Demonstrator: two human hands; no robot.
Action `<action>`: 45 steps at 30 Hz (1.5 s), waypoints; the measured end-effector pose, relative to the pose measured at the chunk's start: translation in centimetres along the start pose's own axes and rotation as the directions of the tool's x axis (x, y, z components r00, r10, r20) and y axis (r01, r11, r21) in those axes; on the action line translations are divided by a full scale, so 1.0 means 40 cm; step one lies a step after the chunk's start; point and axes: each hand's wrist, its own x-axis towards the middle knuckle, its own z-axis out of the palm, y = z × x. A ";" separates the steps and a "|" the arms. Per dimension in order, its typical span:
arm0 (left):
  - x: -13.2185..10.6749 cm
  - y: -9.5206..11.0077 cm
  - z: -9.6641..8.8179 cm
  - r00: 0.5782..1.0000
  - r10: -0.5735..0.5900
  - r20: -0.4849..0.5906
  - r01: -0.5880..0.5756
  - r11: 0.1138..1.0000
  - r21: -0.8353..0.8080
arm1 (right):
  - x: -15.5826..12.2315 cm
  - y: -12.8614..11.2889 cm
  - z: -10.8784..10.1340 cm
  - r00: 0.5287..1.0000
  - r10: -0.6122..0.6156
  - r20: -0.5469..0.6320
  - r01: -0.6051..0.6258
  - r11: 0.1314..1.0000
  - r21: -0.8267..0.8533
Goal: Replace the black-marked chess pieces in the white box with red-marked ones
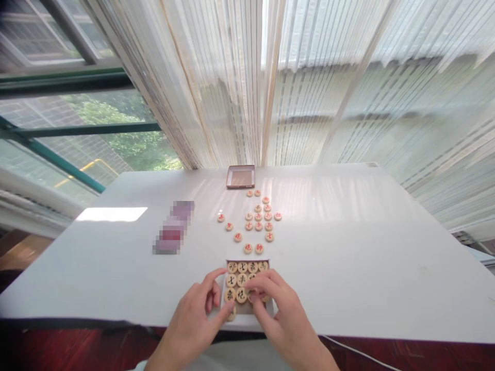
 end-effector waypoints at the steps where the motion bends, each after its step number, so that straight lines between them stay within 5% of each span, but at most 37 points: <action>1: -0.001 0.005 -0.002 1.000 -0.008 0.020 0.008 1.000 0.019 | -0.002 -0.004 0.000 1.000 0.014 0.017 -0.014 1.000 0.006; 15: 0.002 0.007 -0.012 0.993 -0.015 0.113 0.012 1.000 0.023 | 0.006 -0.042 0.003 0.965 0.161 0.209 -0.138 0.983 -0.118; 35: 0.002 0.014 -0.021 0.992 0.038 0.121 -0.037 0.999 -0.003 | -0.013 0.001 0.055 0.981 0.123 0.149 -0.056 0.920 -0.388; 45: 0.001 0.013 -0.019 0.993 0.027 0.117 -0.028 1.000 0.004 | -0.019 0.010 0.070 0.992 0.051 0.112 0.027 0.796 -0.604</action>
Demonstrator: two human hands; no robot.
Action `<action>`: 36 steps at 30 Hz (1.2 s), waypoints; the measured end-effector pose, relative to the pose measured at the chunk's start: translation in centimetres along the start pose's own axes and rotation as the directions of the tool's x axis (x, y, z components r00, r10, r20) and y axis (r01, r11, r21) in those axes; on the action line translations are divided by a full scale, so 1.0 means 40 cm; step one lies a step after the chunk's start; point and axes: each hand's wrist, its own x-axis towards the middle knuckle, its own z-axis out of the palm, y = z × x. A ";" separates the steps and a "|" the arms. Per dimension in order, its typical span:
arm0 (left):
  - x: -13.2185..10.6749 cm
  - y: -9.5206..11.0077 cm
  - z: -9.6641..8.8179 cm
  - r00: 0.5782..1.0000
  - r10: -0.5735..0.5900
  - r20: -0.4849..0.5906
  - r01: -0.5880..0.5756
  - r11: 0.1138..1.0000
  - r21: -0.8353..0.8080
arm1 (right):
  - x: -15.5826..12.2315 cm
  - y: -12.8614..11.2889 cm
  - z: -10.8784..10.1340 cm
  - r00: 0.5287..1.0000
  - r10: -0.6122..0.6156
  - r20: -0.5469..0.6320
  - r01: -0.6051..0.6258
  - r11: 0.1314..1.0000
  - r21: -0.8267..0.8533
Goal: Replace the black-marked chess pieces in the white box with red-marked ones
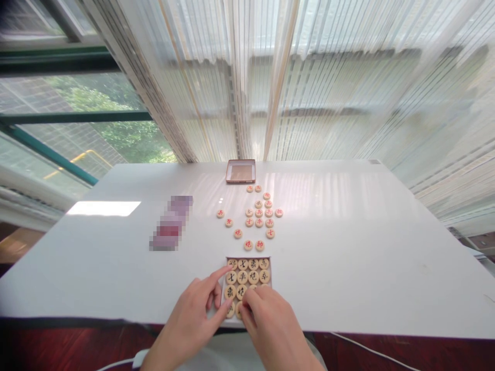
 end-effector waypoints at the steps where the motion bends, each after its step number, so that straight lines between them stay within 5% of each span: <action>1: 0.000 0.000 0.000 1.000 0.000 0.000 0.000 1.000 0.002 | -0.001 0.001 0.001 1.000 -0.004 -0.005 0.004 1.000 0.001; 26: 0.002 0.002 0.003 1.000 -0.014 -0.024 0.015 0.999 0.042 | -0.005 0.008 -0.032 0.996 0.006 0.087 -0.008 1.000 0.028; 36: 0.013 -0.001 -0.028 0.999 -0.044 -0.013 0.043 0.996 -0.077 | -0.002 0.017 -0.070 0.987 0.066 -0.147 -0.027 0.966 0.258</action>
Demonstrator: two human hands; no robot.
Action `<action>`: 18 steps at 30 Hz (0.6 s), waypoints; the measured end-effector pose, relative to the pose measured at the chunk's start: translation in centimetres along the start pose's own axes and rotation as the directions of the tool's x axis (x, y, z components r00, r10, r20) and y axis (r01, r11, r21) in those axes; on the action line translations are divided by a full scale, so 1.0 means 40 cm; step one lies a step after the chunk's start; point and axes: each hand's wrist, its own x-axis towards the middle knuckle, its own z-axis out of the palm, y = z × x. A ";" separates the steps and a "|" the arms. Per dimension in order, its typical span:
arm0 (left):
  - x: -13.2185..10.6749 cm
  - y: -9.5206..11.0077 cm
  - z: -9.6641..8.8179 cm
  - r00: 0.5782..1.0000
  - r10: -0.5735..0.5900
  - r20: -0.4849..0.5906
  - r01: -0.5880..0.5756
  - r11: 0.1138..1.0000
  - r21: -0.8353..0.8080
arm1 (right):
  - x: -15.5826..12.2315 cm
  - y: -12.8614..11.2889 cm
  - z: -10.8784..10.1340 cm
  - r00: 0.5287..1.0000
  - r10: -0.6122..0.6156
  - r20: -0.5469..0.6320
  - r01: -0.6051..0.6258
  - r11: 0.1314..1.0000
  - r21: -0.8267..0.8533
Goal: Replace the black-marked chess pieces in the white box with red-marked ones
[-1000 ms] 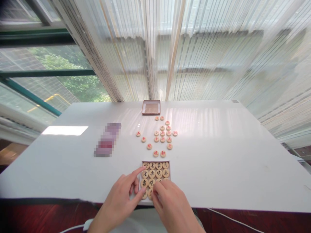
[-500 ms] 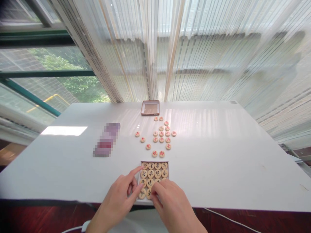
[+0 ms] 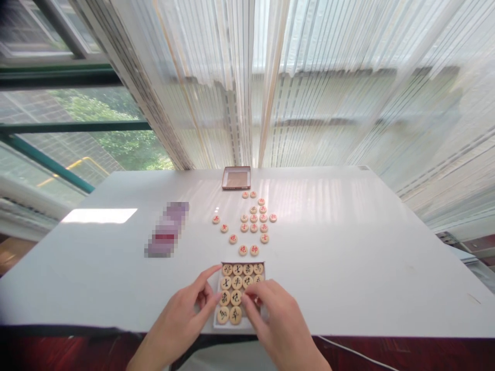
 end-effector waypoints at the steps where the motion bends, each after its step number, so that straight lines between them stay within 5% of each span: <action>1: 0.007 0.004 -0.009 1.000 0.001 -0.016 -0.002 1.000 -0.014 | 0.003 0.006 -0.009 0.999 0.019 -0.034 -0.019 1.000 0.021; 6: 0.088 0.052 -0.061 0.978 0.105 -0.182 -0.106 0.994 0.003 | 0.020 0.077 -0.048 0.972 0.107 -0.208 -0.101 0.994 0.040; 11: 0.252 0.113 -0.110 0.905 0.286 -0.315 -0.293 0.956 0.024 | 0.031 0.149 -0.062 0.897 0.247 -0.367 -0.234 0.969 0.080; 18: 0.473 0.143 -0.132 0.917 0.375 -0.135 -0.348 0.919 0.184 | 0.033 0.171 -0.056 0.867 0.308 -0.392 -0.255 0.949 0.183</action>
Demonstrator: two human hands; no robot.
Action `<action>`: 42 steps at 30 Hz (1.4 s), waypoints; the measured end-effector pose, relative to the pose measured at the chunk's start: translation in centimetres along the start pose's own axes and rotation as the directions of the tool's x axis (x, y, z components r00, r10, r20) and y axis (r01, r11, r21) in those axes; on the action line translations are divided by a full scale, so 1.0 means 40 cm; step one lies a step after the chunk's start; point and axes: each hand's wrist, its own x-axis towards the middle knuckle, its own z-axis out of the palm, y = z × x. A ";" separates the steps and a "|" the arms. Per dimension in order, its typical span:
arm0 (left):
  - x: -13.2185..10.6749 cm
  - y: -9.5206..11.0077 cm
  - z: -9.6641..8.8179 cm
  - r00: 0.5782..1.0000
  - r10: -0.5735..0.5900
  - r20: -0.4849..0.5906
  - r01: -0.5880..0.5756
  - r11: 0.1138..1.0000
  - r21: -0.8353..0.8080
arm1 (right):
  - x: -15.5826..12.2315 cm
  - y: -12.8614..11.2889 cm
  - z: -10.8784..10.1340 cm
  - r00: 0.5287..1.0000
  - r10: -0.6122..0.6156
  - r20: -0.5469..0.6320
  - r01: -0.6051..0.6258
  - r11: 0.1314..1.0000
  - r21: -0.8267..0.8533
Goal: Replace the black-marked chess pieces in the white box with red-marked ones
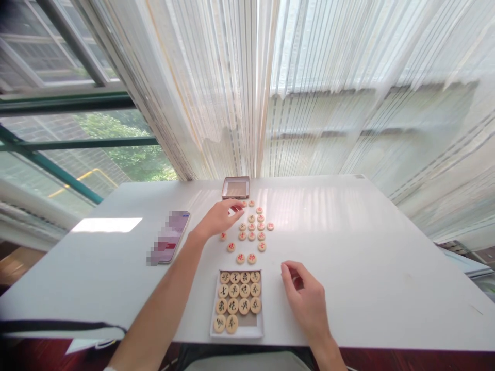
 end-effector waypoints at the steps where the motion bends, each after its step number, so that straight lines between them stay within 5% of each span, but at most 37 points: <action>1: 0.019 -0.006 0.008 1.000 0.003 0.019 -0.003 1.000 0.011 | 0.001 0.003 0.001 1.000 0.004 -0.004 -0.004 1.000 0.009; 7: 0.087 -0.037 0.067 0.990 -0.022 0.140 0.010 0.996 0.086 | 0.000 0.016 0.003 1.000 0.005 0.012 -0.005 1.000 0.023; 14: 0.094 -0.057 0.094 0.979 -0.061 0.193 0.035 0.990 0.136 | -0.005 0.007 0.002 1.000 -0.002 0.007 0.002 1.000 0.028; 27: 0.051 -0.080 0.022 0.961 -0.094 0.261 0.054 0.986 0.155 | -0.006 0.006 0.001 1.000 0.000 0.005 0.000 1.000 0.013; 42: 0.034 -0.091 0.019 0.949 -0.121 0.291 0.073 0.983 0.170 | -0.009 -0.008 0.001 1.000 0.015 -0.006 -0.015 1.000 0.001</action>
